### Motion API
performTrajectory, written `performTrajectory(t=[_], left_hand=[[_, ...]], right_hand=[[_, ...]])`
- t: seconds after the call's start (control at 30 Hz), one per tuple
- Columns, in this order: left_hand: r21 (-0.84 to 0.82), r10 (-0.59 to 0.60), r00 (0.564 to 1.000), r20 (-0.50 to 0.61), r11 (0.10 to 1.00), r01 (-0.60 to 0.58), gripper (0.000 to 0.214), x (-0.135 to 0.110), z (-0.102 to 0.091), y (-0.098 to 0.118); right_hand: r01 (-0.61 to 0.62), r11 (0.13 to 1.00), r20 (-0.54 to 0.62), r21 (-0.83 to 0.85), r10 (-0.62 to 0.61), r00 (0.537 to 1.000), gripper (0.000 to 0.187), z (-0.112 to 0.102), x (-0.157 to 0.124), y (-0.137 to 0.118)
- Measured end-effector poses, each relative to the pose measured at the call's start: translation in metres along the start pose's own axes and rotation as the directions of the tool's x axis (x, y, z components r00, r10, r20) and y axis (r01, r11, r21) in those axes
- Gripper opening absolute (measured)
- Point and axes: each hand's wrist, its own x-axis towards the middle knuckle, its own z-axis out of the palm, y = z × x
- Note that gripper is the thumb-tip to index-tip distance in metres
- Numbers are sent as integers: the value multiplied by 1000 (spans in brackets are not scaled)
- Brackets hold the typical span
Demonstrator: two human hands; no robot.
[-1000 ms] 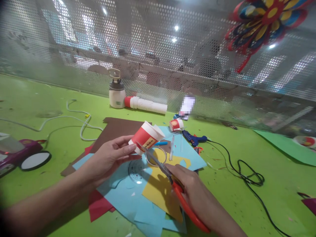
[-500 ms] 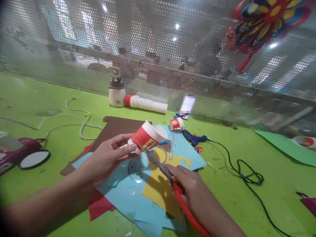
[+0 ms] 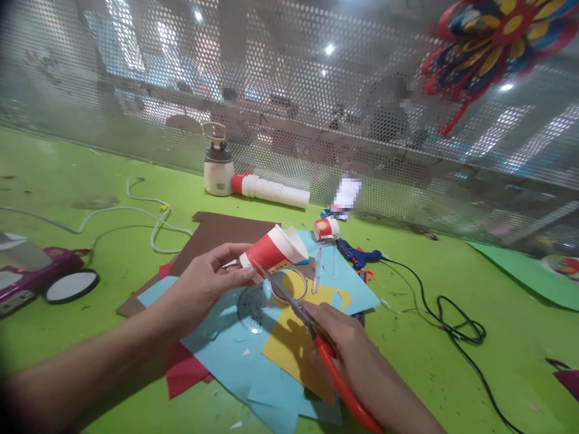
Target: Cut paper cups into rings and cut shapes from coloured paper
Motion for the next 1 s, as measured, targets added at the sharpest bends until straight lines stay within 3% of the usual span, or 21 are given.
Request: performTrajectory(t=[0.33, 0.63, 0.83, 1.0], left_hand=[[19, 18, 1000, -15, 1000, -17, 47, -4, 2, 2], [2, 31, 999, -14, 1000, -31, 48, -2, 1, -1], [-223, -70, 997, 43, 972, 78, 38, 2, -3, 2], [-245, -106, 986, 131, 960, 136, 32, 2, -5, 4]], right_hand=[[5, 1000, -53, 22, -4, 999, 46, -1, 0, -13], [-21, 1000, -46, -12, 21, 999, 38, -1, -5, -15], [-2, 999, -67, -43, -1, 998, 40, 1, -3, -11], [23, 1000, -64, -12, -24, 998, 41, 1, 0, -4]])
